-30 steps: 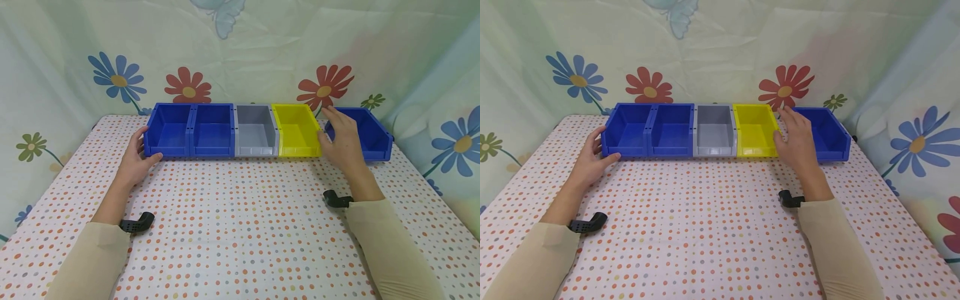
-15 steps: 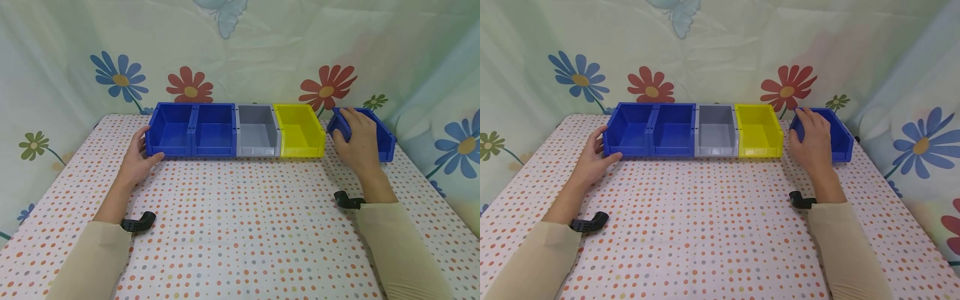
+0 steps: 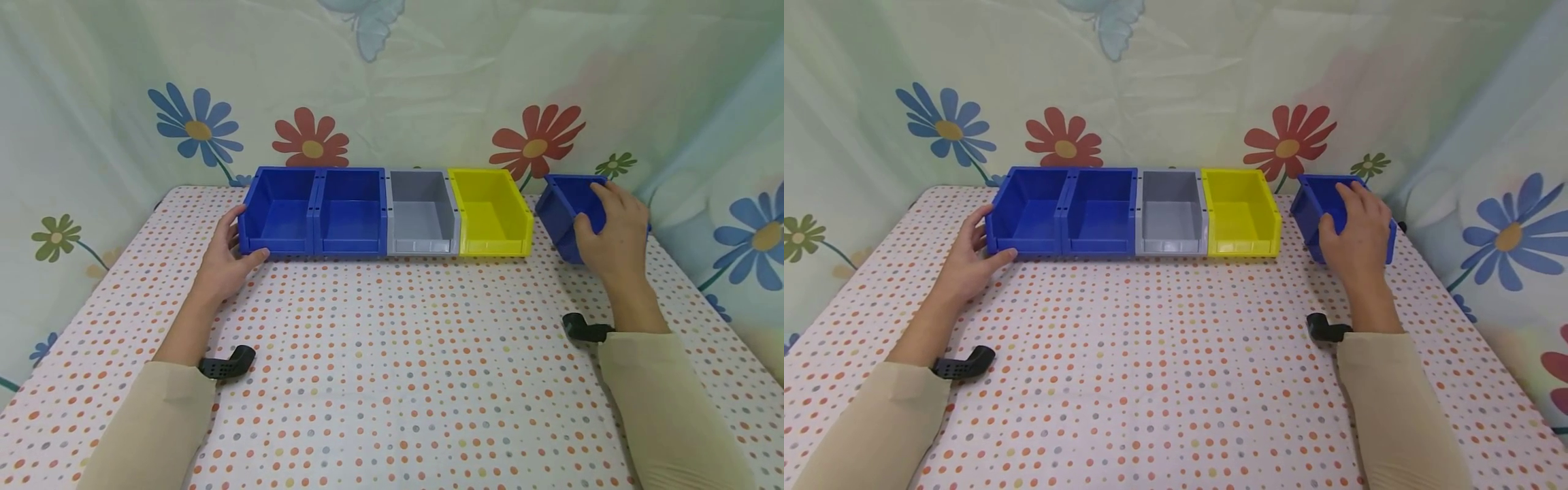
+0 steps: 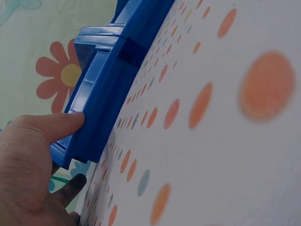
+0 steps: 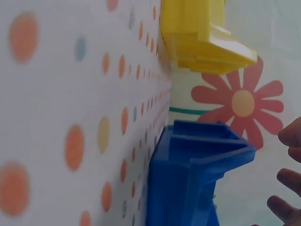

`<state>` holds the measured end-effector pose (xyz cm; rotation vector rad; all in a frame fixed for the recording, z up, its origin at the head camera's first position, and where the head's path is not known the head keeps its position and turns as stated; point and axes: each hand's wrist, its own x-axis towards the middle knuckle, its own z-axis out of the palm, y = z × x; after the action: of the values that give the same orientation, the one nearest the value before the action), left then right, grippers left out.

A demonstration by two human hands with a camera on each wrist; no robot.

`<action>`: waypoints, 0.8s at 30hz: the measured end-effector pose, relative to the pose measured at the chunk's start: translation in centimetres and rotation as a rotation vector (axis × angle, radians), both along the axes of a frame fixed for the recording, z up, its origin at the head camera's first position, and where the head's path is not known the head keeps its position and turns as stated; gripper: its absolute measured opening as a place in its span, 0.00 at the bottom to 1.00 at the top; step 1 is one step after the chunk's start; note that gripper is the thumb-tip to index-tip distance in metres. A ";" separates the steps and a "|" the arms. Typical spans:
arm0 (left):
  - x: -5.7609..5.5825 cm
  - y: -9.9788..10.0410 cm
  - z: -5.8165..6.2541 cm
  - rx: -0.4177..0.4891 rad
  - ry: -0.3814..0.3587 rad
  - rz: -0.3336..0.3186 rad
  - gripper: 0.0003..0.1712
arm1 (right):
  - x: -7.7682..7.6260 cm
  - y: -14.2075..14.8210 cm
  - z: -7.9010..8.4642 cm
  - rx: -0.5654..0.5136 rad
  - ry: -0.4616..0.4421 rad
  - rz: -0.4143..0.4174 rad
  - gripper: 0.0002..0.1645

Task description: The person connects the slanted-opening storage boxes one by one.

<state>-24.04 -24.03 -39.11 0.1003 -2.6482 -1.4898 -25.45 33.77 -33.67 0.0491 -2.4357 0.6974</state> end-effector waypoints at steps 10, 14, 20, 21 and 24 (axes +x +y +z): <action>0.0 0.0 0.0 0.007 0.004 -0.008 0.53 | 0.1 2.5 -0.6 -0.127 -0.186 -0.161 0.36; 0.0 -0.1 0.0 0.007 0.005 -0.010 0.53 | 0.1 3.3 -0.9 -0.153 -0.196 -0.199 0.36; -0.1 -0.3 -0.1 0.008 -0.002 -0.014 0.53 | -0.1 4.1 -1.2 -0.169 -0.252 -0.201 0.37; -0.1 -0.3 -0.1 0.009 -0.001 -0.015 0.53 | -0.1 4.2 -1.3 -0.170 -0.259 -0.206 0.38; -0.1 -0.2 0.0 0.008 0.003 -0.015 0.53 | -0.1 4.5 -1.4 -0.173 -0.261 -0.227 0.37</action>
<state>-24.14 -24.26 -39.15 0.0784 -2.6460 -1.5044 -25.57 38.22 -35.09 -0.4044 -2.5592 0.8512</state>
